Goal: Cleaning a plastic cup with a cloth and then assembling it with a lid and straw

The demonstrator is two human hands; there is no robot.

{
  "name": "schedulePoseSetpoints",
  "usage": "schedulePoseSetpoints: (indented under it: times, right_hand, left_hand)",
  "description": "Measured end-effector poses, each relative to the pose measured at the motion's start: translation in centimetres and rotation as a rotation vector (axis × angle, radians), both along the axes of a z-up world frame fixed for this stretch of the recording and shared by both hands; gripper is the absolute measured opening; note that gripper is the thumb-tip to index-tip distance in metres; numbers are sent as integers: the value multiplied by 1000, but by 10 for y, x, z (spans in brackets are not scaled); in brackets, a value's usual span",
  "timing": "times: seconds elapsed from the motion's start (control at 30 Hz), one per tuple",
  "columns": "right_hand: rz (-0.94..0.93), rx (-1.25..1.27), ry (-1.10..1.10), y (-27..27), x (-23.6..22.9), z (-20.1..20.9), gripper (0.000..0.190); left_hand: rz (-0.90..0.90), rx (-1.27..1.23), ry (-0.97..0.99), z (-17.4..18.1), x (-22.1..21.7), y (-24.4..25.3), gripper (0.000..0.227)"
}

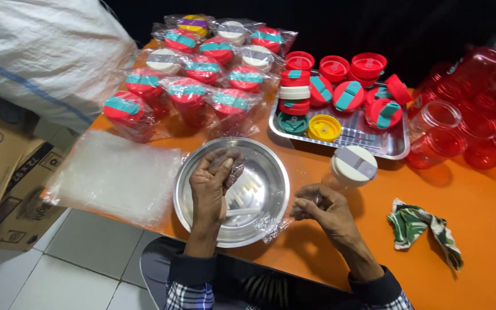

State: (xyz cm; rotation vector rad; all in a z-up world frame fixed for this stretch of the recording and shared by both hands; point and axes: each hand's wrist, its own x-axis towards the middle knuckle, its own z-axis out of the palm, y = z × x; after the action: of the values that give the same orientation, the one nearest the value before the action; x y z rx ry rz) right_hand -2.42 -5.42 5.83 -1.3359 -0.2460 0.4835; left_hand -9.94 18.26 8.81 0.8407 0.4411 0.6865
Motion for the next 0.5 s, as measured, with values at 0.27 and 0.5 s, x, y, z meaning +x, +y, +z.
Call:
schedulePoseSetpoints:
  times: [0.27,0.5]
  right_hand:
    - [-45,10,91,-35,-14,-11,19]
    - [131,-135,52,-59,-16,-15,26]
  left_hand:
    - [0,5,0,-3,2,-16,28]
    - [-85,-24,99,19,-1,-34,22]
